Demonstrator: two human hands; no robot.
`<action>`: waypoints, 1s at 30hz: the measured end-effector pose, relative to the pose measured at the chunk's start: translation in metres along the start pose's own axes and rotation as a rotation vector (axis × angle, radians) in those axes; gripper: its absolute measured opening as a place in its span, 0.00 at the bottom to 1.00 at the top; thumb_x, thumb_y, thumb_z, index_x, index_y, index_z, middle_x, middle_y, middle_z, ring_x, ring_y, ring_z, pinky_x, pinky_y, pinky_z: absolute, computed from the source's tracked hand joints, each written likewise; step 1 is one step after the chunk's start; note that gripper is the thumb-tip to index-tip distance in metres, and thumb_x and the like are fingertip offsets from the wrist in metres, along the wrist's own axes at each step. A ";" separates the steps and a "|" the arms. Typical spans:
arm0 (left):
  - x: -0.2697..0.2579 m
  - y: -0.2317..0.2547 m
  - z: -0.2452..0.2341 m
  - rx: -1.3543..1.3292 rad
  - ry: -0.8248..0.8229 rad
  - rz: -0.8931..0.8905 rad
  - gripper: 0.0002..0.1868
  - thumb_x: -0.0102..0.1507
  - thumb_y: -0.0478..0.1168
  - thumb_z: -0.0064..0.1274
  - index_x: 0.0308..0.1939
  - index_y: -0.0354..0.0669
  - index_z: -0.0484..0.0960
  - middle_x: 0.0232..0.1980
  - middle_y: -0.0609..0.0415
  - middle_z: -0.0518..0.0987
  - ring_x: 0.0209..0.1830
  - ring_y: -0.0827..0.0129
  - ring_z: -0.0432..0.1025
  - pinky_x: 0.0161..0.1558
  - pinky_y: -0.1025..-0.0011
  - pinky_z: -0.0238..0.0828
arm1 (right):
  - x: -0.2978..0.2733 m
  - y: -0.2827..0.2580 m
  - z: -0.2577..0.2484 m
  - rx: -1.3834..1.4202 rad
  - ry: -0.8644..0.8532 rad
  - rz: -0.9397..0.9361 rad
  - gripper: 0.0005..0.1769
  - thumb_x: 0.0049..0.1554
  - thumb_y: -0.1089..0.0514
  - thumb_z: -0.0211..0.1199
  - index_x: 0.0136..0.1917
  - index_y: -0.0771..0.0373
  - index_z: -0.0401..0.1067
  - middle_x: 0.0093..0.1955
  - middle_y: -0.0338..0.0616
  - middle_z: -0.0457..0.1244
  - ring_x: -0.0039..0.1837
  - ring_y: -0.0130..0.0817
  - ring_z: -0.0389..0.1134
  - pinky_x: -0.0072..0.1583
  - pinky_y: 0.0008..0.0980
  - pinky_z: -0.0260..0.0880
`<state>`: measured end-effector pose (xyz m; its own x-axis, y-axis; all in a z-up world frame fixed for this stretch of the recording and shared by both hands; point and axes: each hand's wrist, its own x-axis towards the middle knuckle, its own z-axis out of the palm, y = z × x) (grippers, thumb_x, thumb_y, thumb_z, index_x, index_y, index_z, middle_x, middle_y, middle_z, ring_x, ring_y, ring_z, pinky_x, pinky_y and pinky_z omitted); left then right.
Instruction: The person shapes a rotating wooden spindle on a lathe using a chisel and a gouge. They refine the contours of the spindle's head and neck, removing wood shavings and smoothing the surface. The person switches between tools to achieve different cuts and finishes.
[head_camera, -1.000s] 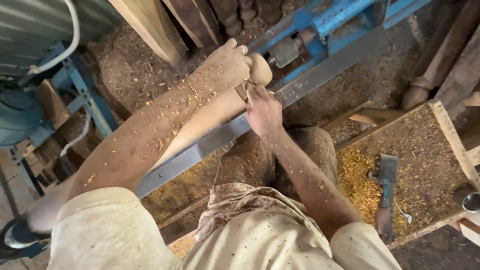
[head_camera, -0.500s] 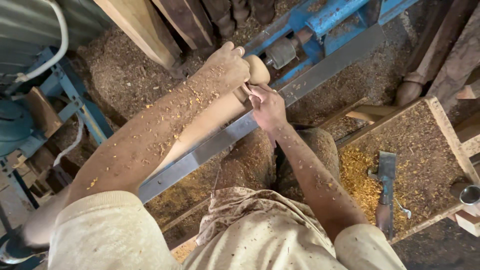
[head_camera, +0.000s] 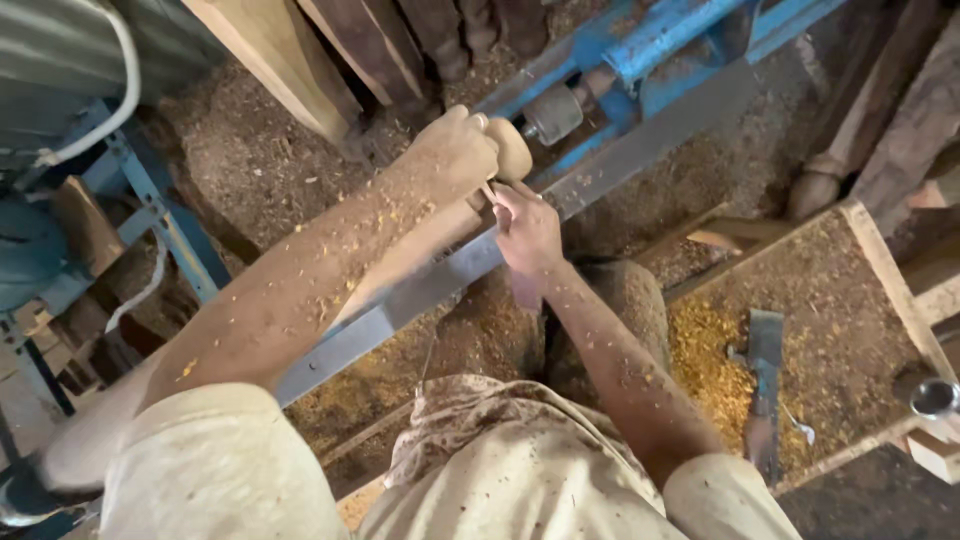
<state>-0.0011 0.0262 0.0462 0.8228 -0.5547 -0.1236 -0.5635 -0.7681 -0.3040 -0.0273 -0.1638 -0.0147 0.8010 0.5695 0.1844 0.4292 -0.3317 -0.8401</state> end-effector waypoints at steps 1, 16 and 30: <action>0.005 0.002 -0.003 0.001 0.011 0.004 0.07 0.58 0.46 0.55 0.24 0.58 0.84 0.30 0.64 0.81 0.43 0.67 0.75 0.44 0.65 0.64 | -0.002 -0.003 -0.007 0.038 -0.006 -0.021 0.19 0.56 0.69 0.58 0.60 0.63 0.75 0.55 0.54 0.68 0.53 0.51 0.71 0.52 0.44 0.72; 0.009 -0.004 -0.021 0.018 0.043 0.019 0.07 0.59 0.46 0.53 0.26 0.57 0.82 0.30 0.62 0.81 0.39 0.68 0.75 0.45 0.65 0.65 | 0.009 0.011 0.025 0.081 0.253 0.216 0.10 0.56 0.56 0.68 0.42 0.65 0.75 0.38 0.50 0.70 0.39 0.42 0.75 0.41 0.39 0.74; 0.011 -0.004 0.065 -0.226 0.203 0.119 0.05 0.64 0.42 0.49 0.34 0.50 0.77 0.33 0.60 0.79 0.37 0.65 0.75 0.47 0.63 0.68 | 0.009 0.019 0.031 -0.321 0.177 0.095 0.11 0.61 0.52 0.64 0.45 0.62 0.71 0.40 0.54 0.69 0.41 0.57 0.71 0.43 0.53 0.71</action>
<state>0.0150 0.0442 -0.0148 0.7316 -0.6798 0.0517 -0.6756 -0.7331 -0.0788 -0.0249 -0.1413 -0.0447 0.8910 0.3957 0.2224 0.4363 -0.6114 -0.6602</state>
